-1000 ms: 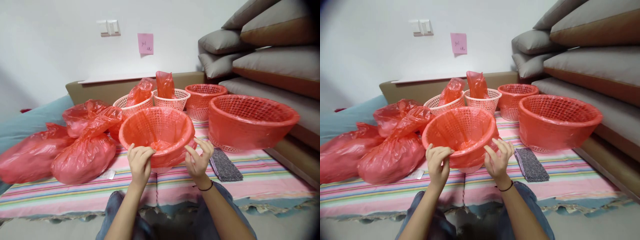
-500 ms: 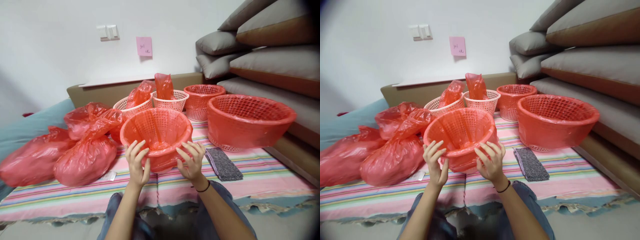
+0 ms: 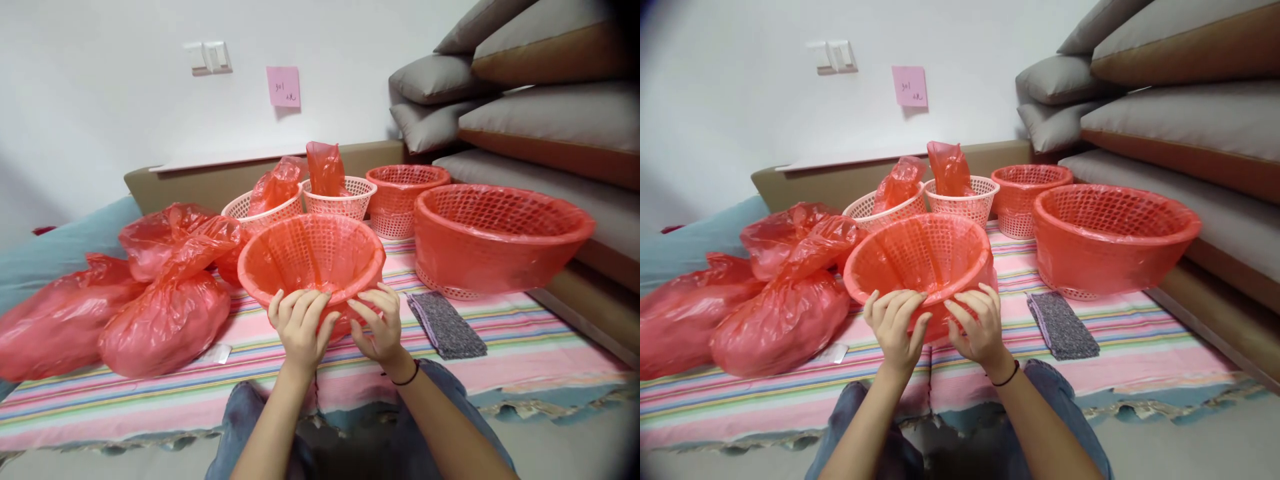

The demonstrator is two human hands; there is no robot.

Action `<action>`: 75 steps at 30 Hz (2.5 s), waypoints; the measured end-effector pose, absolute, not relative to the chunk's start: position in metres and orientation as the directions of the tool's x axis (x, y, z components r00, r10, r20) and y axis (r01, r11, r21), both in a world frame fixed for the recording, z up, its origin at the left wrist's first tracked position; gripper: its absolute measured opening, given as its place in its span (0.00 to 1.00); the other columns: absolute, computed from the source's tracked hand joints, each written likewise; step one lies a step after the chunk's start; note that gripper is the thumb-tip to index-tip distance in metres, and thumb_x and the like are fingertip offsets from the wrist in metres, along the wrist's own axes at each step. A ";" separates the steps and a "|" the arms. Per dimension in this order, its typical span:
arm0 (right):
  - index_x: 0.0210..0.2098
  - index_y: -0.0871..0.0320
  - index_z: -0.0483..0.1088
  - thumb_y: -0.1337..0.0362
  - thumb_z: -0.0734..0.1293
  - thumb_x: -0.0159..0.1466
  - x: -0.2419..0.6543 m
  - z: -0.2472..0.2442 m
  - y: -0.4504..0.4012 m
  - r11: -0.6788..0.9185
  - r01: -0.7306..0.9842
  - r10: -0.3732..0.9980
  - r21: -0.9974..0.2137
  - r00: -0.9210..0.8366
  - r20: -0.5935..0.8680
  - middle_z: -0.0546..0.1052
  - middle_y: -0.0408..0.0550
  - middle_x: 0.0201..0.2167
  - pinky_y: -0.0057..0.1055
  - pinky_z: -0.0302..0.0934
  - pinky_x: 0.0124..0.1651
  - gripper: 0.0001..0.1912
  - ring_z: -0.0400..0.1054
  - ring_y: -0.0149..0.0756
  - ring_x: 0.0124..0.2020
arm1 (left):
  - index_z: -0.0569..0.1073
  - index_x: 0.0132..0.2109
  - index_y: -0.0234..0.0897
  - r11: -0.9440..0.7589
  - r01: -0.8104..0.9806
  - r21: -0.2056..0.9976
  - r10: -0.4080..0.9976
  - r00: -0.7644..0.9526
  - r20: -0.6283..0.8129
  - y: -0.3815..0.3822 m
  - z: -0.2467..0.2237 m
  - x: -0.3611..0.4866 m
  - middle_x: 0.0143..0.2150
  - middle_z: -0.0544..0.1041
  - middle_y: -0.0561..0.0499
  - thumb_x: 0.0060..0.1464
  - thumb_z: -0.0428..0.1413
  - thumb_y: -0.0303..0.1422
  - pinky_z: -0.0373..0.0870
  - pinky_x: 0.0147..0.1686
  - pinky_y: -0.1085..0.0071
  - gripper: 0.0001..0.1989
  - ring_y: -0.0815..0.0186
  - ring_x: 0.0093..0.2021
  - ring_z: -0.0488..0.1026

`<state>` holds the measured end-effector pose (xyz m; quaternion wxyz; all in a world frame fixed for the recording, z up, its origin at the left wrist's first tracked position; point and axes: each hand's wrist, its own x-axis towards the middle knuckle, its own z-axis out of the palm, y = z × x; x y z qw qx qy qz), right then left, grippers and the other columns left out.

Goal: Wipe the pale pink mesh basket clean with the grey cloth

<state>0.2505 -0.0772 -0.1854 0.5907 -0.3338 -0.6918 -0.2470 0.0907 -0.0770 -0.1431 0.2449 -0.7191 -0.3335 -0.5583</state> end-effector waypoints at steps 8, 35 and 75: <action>0.55 0.55 0.65 0.70 0.66 0.61 0.256 -0.182 -0.076 0.658 0.752 0.098 -0.053 -0.016 0.995 0.69 0.51 0.45 0.48 0.64 0.55 0.23 0.66 0.42 0.47 | 0.76 0.41 0.38 -0.680 0.733 -0.021 0.169 0.185 0.968 -0.077 -0.136 0.084 0.34 0.81 0.51 0.61 0.58 0.34 0.58 0.44 0.64 0.05 0.65 0.35 0.70; 0.64 0.50 0.59 0.66 0.64 0.63 0.260 -0.186 -0.068 0.551 0.808 0.177 -0.210 0.133 0.975 0.66 0.54 0.56 0.54 0.59 0.58 0.30 0.61 0.49 0.58 | 0.73 0.38 0.42 -0.706 0.651 0.277 0.354 -0.015 0.935 -0.046 -0.139 0.021 0.36 0.78 0.52 0.59 0.49 0.21 0.49 0.67 0.46 0.12 0.61 0.51 0.71; 0.66 0.54 0.55 0.62 0.65 0.63 0.258 -0.191 -0.062 0.657 0.608 0.338 -0.446 0.292 0.895 0.64 0.60 0.62 0.61 0.54 0.63 0.33 0.57 0.53 0.64 | 0.74 0.41 0.41 -0.603 0.593 0.533 0.445 -0.304 0.842 -0.047 -0.149 0.029 0.61 0.70 0.46 0.60 0.54 0.31 0.51 0.66 0.51 0.05 0.56 0.66 0.60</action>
